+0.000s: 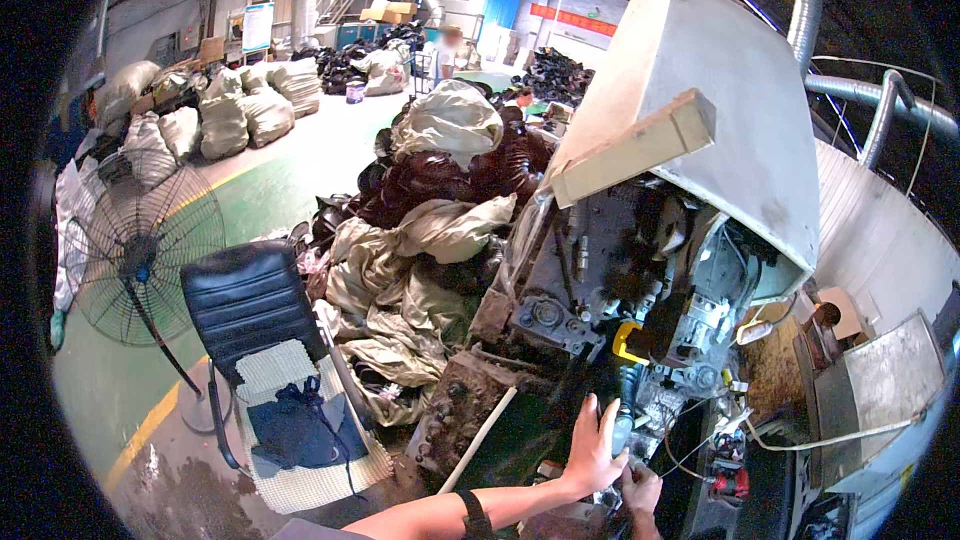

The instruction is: Operating a shoe lasting machine and handling shoe components on a conveyor belt.

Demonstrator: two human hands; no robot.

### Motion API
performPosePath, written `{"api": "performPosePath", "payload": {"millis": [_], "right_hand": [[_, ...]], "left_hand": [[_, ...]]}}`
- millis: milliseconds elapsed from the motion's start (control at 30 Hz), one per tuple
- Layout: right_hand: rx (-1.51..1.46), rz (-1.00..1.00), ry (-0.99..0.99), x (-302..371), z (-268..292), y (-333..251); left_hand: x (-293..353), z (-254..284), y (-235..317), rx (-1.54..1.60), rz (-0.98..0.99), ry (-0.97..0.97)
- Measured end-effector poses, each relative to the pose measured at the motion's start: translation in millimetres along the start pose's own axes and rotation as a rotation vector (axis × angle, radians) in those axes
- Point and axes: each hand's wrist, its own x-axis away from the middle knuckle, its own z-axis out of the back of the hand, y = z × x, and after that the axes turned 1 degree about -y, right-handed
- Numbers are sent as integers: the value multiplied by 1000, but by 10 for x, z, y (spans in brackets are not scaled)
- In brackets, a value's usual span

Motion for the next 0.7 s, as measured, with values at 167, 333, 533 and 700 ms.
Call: {"api": "performPosePath", "payload": {"millis": [167,333,533,700], "right_hand": [[-606,-34,183,11,226,-121],[-1656,-219,-21,300,1016,-1660],[-1350,-214,-65,91,851,-1089],[-776,-77,-144,191,314,-1145]], "left_hand": [[-17,13,117,42,-53,6],[166,245,600,327,-607,-310],[209,364,439,570,-538,-422],[65,705,-12,542,-259,-245]]}}
